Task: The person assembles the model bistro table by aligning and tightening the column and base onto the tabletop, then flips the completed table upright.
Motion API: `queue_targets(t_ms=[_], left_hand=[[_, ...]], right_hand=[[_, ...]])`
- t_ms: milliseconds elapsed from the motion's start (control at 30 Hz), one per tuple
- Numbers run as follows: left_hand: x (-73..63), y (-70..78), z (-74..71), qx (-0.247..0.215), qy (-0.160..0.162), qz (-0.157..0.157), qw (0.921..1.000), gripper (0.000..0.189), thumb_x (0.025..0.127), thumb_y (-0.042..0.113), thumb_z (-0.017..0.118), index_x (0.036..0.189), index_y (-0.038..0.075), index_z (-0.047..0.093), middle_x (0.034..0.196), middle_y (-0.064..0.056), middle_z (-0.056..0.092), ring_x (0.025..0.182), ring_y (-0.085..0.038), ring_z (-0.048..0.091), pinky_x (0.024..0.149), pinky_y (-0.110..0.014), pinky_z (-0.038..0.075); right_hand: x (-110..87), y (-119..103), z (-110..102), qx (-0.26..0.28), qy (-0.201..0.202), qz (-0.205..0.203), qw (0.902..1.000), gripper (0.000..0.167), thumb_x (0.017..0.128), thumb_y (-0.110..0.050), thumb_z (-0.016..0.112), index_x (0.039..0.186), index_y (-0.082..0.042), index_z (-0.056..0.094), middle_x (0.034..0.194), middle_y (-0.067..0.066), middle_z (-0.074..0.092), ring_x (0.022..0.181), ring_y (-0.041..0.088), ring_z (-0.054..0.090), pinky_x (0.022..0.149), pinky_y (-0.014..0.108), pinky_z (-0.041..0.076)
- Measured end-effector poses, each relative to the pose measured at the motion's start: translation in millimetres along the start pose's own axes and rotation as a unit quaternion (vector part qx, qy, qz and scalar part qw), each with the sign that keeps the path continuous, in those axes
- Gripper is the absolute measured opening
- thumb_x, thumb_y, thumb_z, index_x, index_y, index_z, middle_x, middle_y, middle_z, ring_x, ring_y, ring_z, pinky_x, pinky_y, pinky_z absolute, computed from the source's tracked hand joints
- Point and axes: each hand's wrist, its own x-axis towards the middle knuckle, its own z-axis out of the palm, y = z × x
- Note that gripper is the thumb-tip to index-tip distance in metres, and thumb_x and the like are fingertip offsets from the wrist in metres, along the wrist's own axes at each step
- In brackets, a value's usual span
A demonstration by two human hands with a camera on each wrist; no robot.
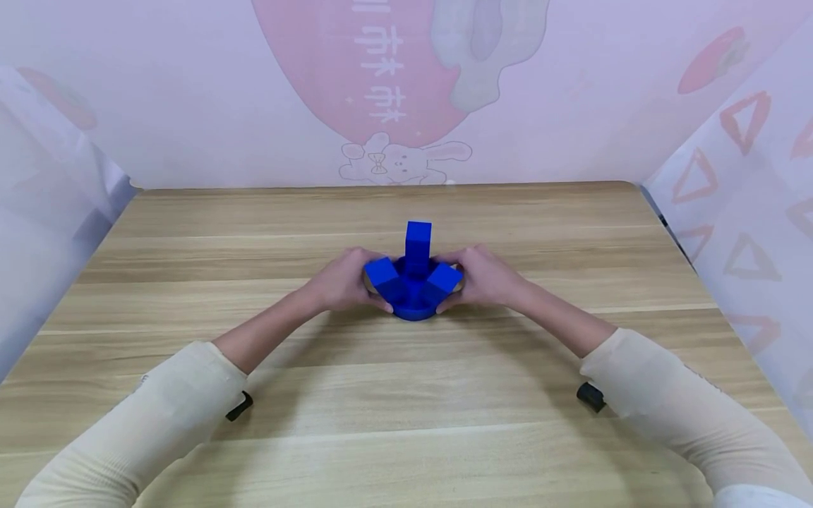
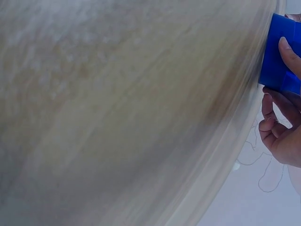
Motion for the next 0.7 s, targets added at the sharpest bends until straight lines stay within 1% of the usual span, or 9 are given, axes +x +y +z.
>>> queue_targets(t_ms=[133,267,367,433,467,567,633,700], left_hand=[[1.0,0.4,-0.3,0.004,0.002,-0.011,0.9999,0.071,0.065,0.02,0.101,0.124,-0.007,0.071,0.12,-0.02,0.073,0.112,-0.034,0.071,0.101,-0.048,0.053],[0.7,2.4,-1.0,-0.006,0.0,-0.029,0.9996,0.073,0.064,0.018,0.102,0.126,-0.007,0.07,0.122,-0.02,0.072,0.115,-0.035,0.07,0.102,-0.047,0.053],[-0.3,4.3,-1.9,-0.011,0.001,-0.036,0.9993,0.075,0.064,0.018,0.102,0.127,-0.007,0.07,0.122,-0.02,0.072,0.116,-0.035,0.069,0.102,-0.047,0.053],[-1.0,4.7,-2.5,-0.017,0.004,-0.035,0.9992,0.074,0.064,0.017,0.102,0.127,-0.005,0.071,0.121,-0.018,0.073,0.115,-0.033,0.07,0.102,-0.046,0.053],[-1.4,5.0,-3.0,-0.021,0.006,-0.033,0.9992,0.072,0.064,0.017,0.102,0.126,-0.004,0.071,0.12,-0.017,0.074,0.114,-0.032,0.07,0.101,-0.045,0.054],[-2.7,6.2,-5.4,-0.038,0.017,-0.026,0.9988,0.06,0.064,0.015,0.102,0.116,0.0,0.077,0.109,-0.011,0.078,0.105,-0.026,0.073,0.096,-0.042,0.056],[-3.5,8.5,-8.2,-0.05,0.028,-0.021,0.9981,0.052,0.063,0.015,0.102,0.108,0.003,0.078,0.102,-0.007,0.079,0.095,-0.022,0.072,0.088,-0.04,0.057],[-4.2,10.9,-11.7,-0.064,0.04,-0.02,0.9969,0.047,0.063,0.015,0.102,0.102,0.005,0.078,0.096,-0.005,0.079,0.086,-0.02,0.068,0.078,-0.038,0.055]], right_hand=[[-0.1,0.5,-0.8,0.006,0.004,-0.007,0.9999,0.077,0.067,-0.03,0.1,0.131,-0.001,0.07,0.118,0.016,0.075,0.097,0.026,0.074,0.086,0.041,0.059],[-0.5,1.6,-0.9,0.015,0.006,-0.012,0.9998,0.077,0.067,-0.027,0.1,0.131,0.001,0.069,0.119,0.017,0.075,0.095,0.026,0.074,0.084,0.041,0.059],[-1.2,1.9,-1.7,0.026,0.007,-0.01,0.9996,0.077,0.068,-0.026,0.1,0.132,0.002,0.068,0.121,0.018,0.074,0.094,0.025,0.073,0.084,0.04,0.059],[-2.0,1.3,-3.2,0.04,0.007,-0.008,0.9991,0.077,0.068,-0.023,0.1,0.133,0.004,0.067,0.122,0.019,0.073,0.091,0.024,0.072,0.082,0.039,0.059],[-2.3,1.1,-4.0,0.05,0.007,-0.005,0.9987,0.077,0.068,-0.021,0.1,0.133,0.004,0.067,0.121,0.019,0.073,0.089,0.023,0.072,0.08,0.037,0.058],[-3.3,0.6,-7.6,0.086,0.011,-0.001,0.9962,0.074,0.069,-0.014,0.098,0.133,0.004,0.067,0.119,0.017,0.074,0.085,0.024,0.069,0.073,0.036,0.056],[-3.8,0.2,-10.9,0.109,0.017,-0.001,0.9939,0.072,0.07,-0.01,0.097,0.133,0.004,0.067,0.114,0.015,0.076,0.085,0.027,0.067,0.071,0.037,0.053],[-4.3,-0.8,-15.0,0.125,0.028,-0.003,0.9917,0.07,0.07,-0.007,0.097,0.133,0.003,0.068,0.108,0.012,0.077,0.085,0.03,0.066,0.07,0.038,0.052]])
